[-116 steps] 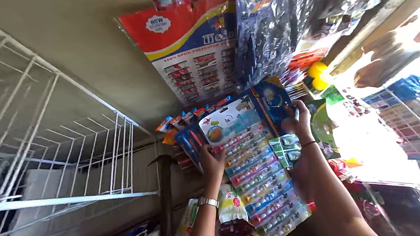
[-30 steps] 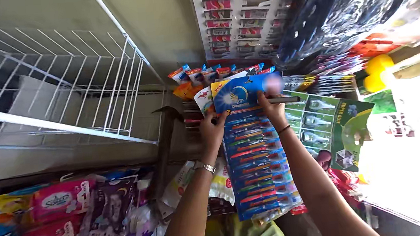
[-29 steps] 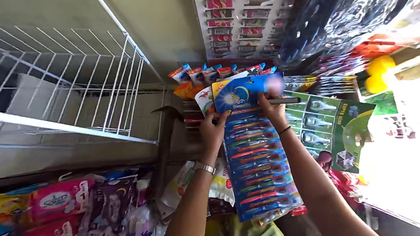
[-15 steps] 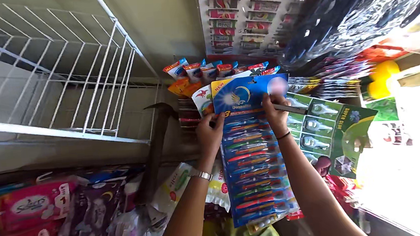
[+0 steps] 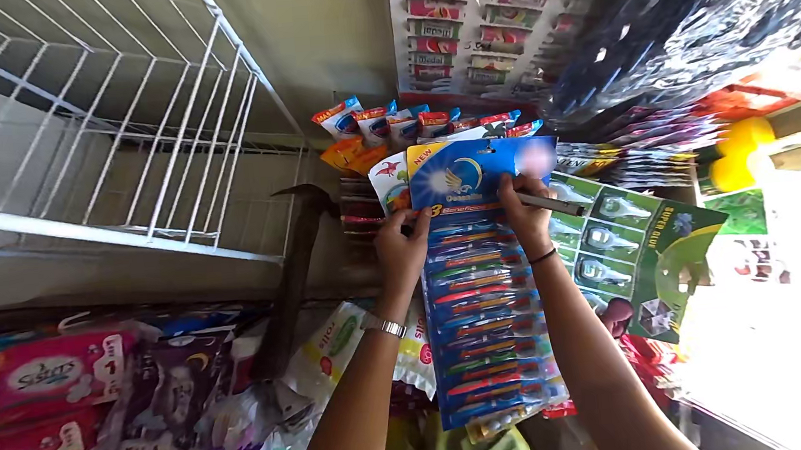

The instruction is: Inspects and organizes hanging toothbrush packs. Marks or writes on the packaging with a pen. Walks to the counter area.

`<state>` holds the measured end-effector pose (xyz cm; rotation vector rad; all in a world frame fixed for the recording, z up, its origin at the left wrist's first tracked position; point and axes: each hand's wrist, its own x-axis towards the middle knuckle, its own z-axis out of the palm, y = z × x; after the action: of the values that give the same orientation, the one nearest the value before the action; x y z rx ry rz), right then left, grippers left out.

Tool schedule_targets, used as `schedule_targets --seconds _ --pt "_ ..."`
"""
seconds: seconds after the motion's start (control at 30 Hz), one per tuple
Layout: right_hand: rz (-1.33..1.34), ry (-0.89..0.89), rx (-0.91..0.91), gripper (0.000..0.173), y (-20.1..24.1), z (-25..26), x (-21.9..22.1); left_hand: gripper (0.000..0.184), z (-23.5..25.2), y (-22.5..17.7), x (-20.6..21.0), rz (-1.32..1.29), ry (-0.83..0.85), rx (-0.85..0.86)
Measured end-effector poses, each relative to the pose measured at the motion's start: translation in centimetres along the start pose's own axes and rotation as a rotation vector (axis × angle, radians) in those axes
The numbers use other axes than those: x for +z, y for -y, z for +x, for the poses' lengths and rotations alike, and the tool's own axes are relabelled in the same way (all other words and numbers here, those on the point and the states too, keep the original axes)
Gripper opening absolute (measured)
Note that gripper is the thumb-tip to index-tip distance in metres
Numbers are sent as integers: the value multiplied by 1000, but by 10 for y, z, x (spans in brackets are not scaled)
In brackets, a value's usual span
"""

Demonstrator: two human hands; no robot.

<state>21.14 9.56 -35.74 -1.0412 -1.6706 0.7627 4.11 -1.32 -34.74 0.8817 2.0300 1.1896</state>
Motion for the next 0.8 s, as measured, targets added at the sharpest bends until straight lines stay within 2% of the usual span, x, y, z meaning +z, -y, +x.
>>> schedule_targets --seconds 0.3,0.47,0.8 --pt "-48 39 -4 30 -5 -1 -1 31 -1 -3 0 0 -3 -12" --pt "142 -50 14 25 -8 5 0 31 0 0 1 -14 -1 8" --pt "69 0 -41 25 -13 6 4 31 0 2 2 -4 -2 10"
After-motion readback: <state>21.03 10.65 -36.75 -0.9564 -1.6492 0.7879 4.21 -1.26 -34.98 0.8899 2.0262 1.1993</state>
